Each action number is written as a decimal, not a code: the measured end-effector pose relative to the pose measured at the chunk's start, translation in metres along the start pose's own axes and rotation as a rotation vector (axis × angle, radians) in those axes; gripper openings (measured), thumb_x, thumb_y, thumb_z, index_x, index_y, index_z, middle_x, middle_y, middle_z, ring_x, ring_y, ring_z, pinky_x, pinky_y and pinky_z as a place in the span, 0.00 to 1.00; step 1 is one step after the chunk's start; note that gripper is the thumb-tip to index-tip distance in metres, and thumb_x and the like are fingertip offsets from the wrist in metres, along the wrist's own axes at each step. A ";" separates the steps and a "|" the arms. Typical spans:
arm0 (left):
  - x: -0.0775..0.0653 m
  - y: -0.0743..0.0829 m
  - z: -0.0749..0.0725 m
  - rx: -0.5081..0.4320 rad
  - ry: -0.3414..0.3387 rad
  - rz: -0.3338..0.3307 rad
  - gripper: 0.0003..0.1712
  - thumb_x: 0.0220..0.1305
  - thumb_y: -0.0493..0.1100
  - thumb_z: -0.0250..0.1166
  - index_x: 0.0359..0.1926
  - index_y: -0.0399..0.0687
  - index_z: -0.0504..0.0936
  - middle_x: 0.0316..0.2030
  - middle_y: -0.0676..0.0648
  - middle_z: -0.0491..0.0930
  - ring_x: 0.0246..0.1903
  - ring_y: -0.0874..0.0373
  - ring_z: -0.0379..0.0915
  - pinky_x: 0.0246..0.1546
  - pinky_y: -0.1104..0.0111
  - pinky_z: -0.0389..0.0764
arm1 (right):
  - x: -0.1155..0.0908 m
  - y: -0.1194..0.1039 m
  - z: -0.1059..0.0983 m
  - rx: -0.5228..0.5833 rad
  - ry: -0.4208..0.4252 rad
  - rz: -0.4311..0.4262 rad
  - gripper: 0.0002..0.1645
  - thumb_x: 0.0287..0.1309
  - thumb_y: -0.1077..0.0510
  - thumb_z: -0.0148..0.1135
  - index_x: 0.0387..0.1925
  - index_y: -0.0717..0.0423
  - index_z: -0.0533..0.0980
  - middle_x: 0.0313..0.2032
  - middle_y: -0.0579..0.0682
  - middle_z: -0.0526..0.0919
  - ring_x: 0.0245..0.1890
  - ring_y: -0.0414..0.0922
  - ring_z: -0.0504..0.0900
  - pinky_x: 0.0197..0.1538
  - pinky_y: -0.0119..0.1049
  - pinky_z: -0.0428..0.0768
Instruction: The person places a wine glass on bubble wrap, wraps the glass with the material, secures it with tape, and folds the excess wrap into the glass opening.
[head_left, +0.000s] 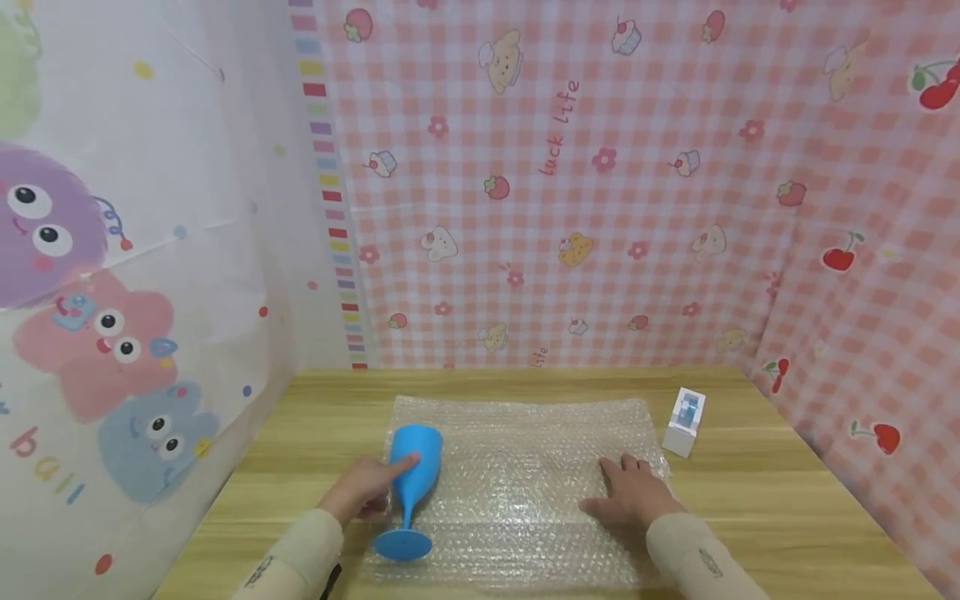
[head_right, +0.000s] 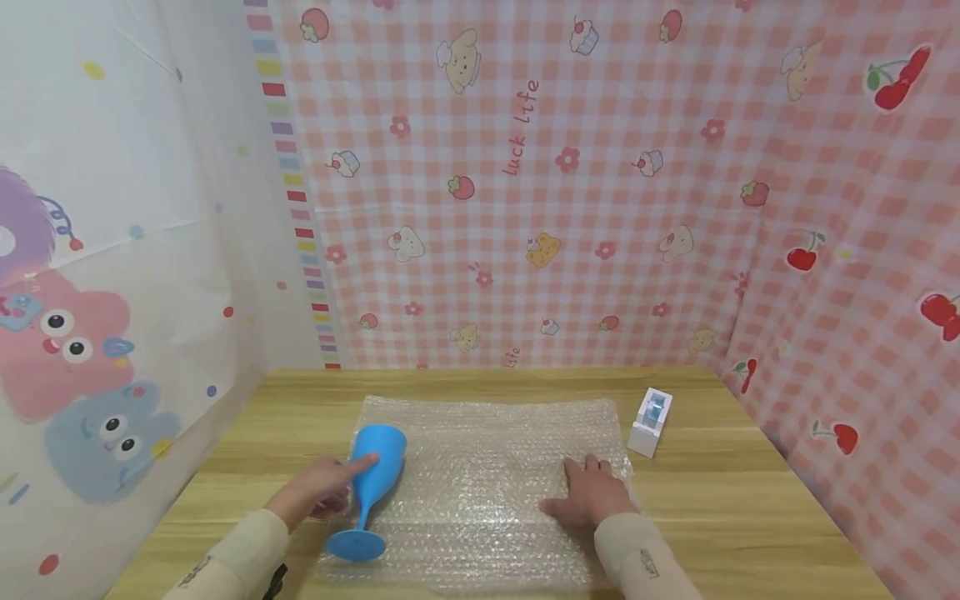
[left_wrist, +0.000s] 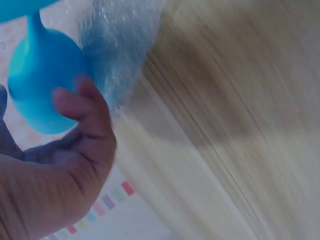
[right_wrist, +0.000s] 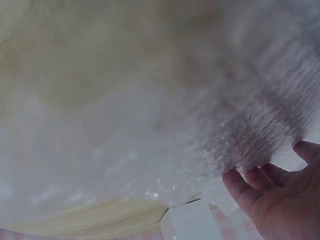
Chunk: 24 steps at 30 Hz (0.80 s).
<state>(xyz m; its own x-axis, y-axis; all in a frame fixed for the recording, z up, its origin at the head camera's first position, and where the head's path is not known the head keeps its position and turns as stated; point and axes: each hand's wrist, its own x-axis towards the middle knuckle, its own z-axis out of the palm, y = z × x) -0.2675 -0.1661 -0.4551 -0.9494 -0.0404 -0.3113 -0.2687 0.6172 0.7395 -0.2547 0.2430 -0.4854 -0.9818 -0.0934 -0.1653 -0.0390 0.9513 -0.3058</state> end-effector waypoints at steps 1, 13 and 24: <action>0.001 -0.001 -0.002 0.009 0.008 0.004 0.40 0.59 0.73 0.61 0.29 0.35 0.75 0.20 0.45 0.74 0.16 0.57 0.65 0.17 0.70 0.70 | 0.000 0.000 0.000 0.003 -0.005 0.001 0.56 0.51 0.28 0.66 0.69 0.63 0.65 0.66 0.79 0.58 0.65 0.77 0.56 0.60 0.72 0.63; 0.011 -0.009 -0.004 -0.031 -0.016 -0.029 0.70 0.53 0.81 0.58 0.64 0.14 0.58 0.62 0.19 0.63 0.61 0.25 0.62 0.58 0.40 0.70 | 0.001 -0.003 -0.004 -0.025 0.005 -0.002 0.57 0.50 0.28 0.66 0.68 0.63 0.66 0.65 0.79 0.60 0.64 0.77 0.59 0.59 0.72 0.64; 0.008 -0.007 -0.001 -0.115 0.034 0.034 0.42 0.62 0.66 0.64 0.49 0.26 0.76 0.28 0.46 0.69 0.31 0.53 0.69 0.32 0.63 0.76 | 0.001 -0.001 0.000 -0.117 0.049 -0.023 0.55 0.47 0.25 0.65 0.63 0.62 0.72 0.62 0.77 0.66 0.62 0.75 0.63 0.59 0.76 0.59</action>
<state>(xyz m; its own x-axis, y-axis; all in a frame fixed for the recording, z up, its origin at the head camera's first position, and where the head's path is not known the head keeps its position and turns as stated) -0.2738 -0.1716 -0.4616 -0.9628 -0.0485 -0.2657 -0.2509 0.5248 0.8134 -0.2558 0.2419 -0.4856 -0.9883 -0.1034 -0.1124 -0.0799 0.9772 -0.1967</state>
